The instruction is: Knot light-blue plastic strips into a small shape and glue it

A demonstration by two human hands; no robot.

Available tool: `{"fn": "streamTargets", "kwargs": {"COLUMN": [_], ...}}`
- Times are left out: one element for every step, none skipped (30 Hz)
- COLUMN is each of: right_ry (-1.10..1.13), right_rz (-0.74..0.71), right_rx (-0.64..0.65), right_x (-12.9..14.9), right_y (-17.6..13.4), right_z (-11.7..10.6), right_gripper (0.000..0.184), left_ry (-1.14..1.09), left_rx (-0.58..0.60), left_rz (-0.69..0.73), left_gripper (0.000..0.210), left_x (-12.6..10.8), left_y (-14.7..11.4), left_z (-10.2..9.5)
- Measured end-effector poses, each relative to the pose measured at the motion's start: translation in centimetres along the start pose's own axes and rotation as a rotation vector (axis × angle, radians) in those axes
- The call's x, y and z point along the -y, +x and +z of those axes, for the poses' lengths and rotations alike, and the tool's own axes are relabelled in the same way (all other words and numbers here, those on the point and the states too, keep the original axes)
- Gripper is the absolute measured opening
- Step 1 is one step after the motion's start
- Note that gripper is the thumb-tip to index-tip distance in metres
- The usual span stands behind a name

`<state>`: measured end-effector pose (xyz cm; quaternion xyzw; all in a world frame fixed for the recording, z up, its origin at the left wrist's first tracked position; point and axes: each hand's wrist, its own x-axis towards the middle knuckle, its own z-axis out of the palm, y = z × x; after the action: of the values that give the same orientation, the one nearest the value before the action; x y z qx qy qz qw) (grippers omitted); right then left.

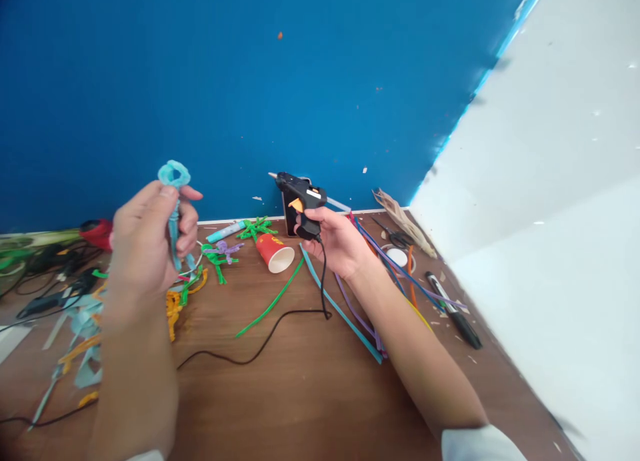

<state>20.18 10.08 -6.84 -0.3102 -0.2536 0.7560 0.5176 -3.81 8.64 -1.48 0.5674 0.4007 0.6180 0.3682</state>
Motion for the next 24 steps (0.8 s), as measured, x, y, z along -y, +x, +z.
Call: {"fn": "streamTargets", "kwargs": {"right_ry": [-0.012, -0.029, -0.049, -0.072, -0.096, -0.119, -0.144, -0.17, -0.195, -0.218, -0.238, -0.253, -0.26, -0.262, -0.264, -0.266, -0.273, -0.287, -0.305, -0.326, -0.347, -0.366, -0.383, -0.398], "right_rz": [0.013, 0.022, 0.025, 0.019, 0.012, 0.006, 0.001, -0.003, -0.01, -0.015, -0.017, -0.017, -0.012, -0.005, 0.001, -0.001, -0.009, -0.019, -0.03, -0.04, -0.048, -0.055, -0.063, -0.075], "right_rx": [0.004, 0.011, 0.022, 0.034, 0.049, 0.064, 0.08, 0.093, 0.101, 0.107, 0.114, 0.123, 0.135, 0.153, 0.171, 0.185, 0.192, 0.193, 0.188, 0.18, 0.174, 0.171, 0.171, 0.175], "right_x": [0.1, 0.2, 0.3, 0.3, 0.4, 0.4, 0.5, 0.5, 0.5, 0.5, 0.6, 0.7, 0.7, 0.8, 1.0, 1.1, 1.1, 1.2, 1.2, 1.2, 1.2, 1.2, 1.1, 1.1], "right_y": [-0.2, -0.4, -0.5, -0.6, -0.7, -0.8, -0.9, -0.9, -1.0, -1.1, -1.2, -1.3, -1.4, -1.5, -1.7, -1.8, -2.0, -2.1, -2.3, -2.4, -2.5, -2.6, -2.7, -2.8], "right_z": [0.1, 0.2, 0.3, 0.3, 0.3, 0.4, 0.4, 0.4, 0.4, 0.4, 0.4, 0.4, 0.5, 0.5, 0.6, 0.7, 0.8, 0.9, 0.9, 1.0, 1.1, 1.1, 1.1, 1.2], "right_gripper": [0.018, 0.018, 0.017, 0.018, 0.019, 0.021, 0.022, 0.024, 0.024, 0.024, 0.023, 0.023, 0.024, 0.024, 0.024, 0.024, 0.024, 0.023, 0.023, 0.023, 0.023, 0.022, 0.022, 0.021], "left_ry": [0.031, 0.06, 0.086, 0.107, 0.13, 0.156, 0.184, 0.218, 0.257, 0.298, 0.341, 0.386, 0.432, 0.477, 0.519, 0.555, 0.589, 0.616, 0.638, 0.655, 0.666, 0.669, 0.667, 0.665], "left_rx": [0.011, 0.04, 0.081, 0.126, 0.173, 0.209, 0.234, 0.244, 0.248, 0.248, 0.253, 0.267, 0.291, 0.319, 0.343, 0.354, 0.352, 0.334, 0.313, 0.297, 0.29, 0.292, 0.301, 0.307], "left_rz": [-0.005, -0.013, -0.028, -0.047, -0.069, -0.092, -0.113, -0.128, -0.133, -0.125, -0.111, -0.095, -0.081, -0.07, -0.061, -0.048, -0.03, -0.008, 0.015, 0.034, 0.045, 0.049, 0.049, 0.048], "left_gripper": [0.027, 0.028, 0.028, 0.027, 0.025, 0.022, 0.019, 0.017, 0.017, 0.017, 0.018, 0.019, 0.021, 0.023, 0.025, 0.027, 0.03, 0.033, 0.036, 0.038, 0.038, 0.037, 0.036, 0.034], "left_x": [0.1, 0.3, 0.4, 0.6, 0.7, 0.9, 1.1, 1.3, 1.4, 1.5, 1.6, 1.5, 1.5, 1.3, 1.2, 1.1, 1.0, 0.9, 0.9, 0.9, 1.0, 1.1, 1.1, 1.2], "left_y": [0.1, 0.2, 0.2, 0.3, 0.3, 0.4, 0.4, 0.5, 0.5, 0.5, 0.5, 0.5, 0.5, 0.5, 0.4, 0.4, 0.3, 0.3, 0.3, 0.2, 0.2, 0.2, 0.2, 0.2], "left_z": [-0.1, -0.2, -0.3, -0.4, -0.5, -0.6, -0.7, -0.8, -0.9, -1.0, -1.1, -1.1, -1.1, -1.1, -1.0, -0.9, -0.7, -0.6, -0.5, -0.4, -0.3, -0.2, -0.2, -0.2]}}
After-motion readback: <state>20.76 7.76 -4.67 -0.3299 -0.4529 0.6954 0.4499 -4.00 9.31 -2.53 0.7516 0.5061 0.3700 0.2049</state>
